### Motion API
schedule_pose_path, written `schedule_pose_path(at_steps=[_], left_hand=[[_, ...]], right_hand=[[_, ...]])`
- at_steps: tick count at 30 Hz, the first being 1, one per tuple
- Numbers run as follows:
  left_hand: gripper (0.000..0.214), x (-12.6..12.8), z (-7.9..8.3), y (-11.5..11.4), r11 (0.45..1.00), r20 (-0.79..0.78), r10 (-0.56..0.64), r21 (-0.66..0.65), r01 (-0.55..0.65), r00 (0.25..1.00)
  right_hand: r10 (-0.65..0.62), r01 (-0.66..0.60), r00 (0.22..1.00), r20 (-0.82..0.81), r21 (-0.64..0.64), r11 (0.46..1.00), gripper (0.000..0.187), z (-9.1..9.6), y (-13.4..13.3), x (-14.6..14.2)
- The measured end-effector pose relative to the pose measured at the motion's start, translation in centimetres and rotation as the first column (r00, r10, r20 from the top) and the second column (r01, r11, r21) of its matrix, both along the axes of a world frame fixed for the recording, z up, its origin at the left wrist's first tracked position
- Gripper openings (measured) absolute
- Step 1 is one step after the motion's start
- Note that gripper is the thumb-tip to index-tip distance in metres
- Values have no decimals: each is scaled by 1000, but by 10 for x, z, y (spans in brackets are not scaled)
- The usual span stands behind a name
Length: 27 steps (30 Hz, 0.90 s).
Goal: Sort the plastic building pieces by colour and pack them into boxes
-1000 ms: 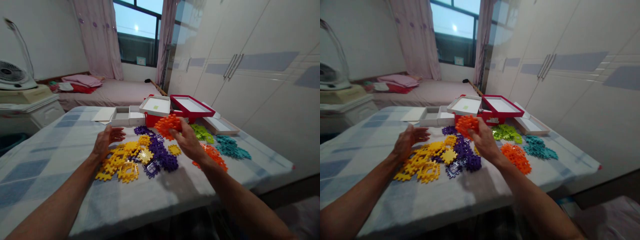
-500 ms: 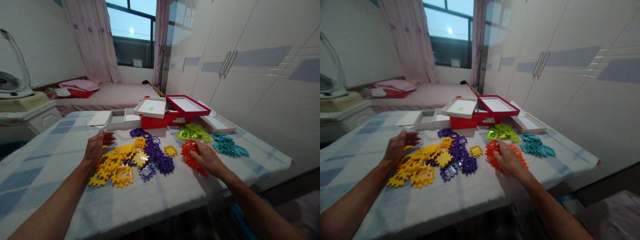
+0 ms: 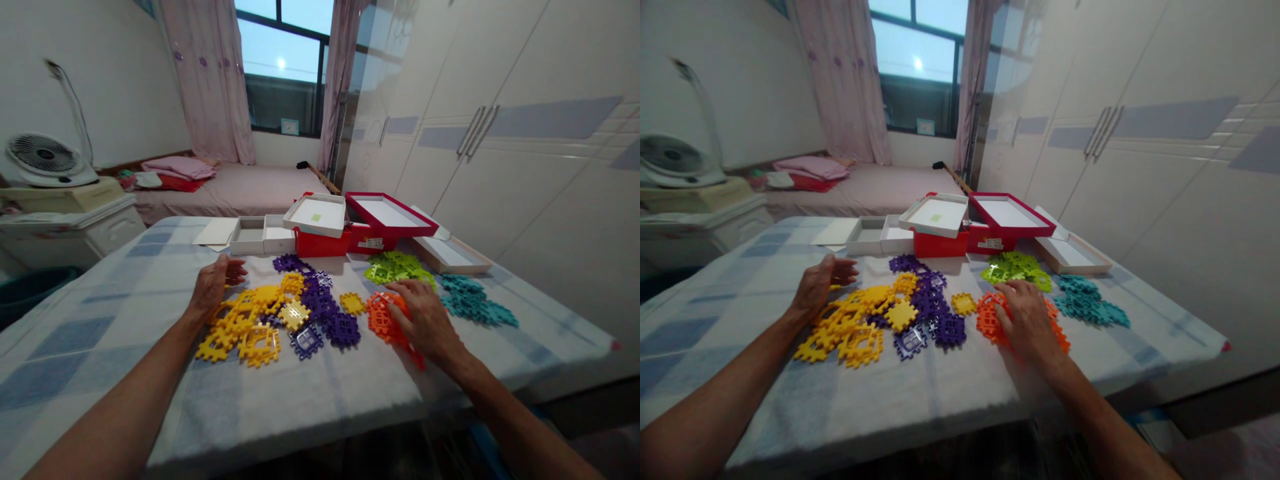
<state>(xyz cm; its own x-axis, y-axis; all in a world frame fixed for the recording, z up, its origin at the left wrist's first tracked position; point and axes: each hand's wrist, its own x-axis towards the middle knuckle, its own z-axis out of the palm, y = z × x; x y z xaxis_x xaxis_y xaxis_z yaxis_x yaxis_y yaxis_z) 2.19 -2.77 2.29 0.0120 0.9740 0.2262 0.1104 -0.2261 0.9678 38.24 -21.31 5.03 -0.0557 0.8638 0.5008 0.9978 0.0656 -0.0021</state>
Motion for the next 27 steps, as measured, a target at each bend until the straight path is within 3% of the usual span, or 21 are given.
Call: schedule_pose_path(at_steps=[3,5,9,14,20,24,27], left_hand=[[68,1,0,-1,1000,-2,-7,3,7,1000],[69,2,1,-2,1000,8,-8,-1,8,1000],[70,4,3,-3,1000,12,-5,5,4,1000],[75,5,3,-4,1000,-41,4,3,-4,999],[69,2,-9,5,999,-98,13,39,-9,995],[63,-2,-14,10,993,-192,47,113,-26,980],[60,-4,-12,10,982,-253,121,170,-79,960]], right_hand=[[147,-144,989,35,-68,987,29,-1,-4,-14],[179,-171,982,55,-128,977,26,-6,-7,-21],[140,-127,988,66,-174,977,24,-13,-4,-25],[155,-135,985,76,-223,965,28,-1,17,-31],[189,-154,982,26,-474,867,31,8,45,-39],[181,-170,983,-26,-491,854,32,8,52,-34],[150,-152,988,-40,-452,879,36,15,61,-27]])
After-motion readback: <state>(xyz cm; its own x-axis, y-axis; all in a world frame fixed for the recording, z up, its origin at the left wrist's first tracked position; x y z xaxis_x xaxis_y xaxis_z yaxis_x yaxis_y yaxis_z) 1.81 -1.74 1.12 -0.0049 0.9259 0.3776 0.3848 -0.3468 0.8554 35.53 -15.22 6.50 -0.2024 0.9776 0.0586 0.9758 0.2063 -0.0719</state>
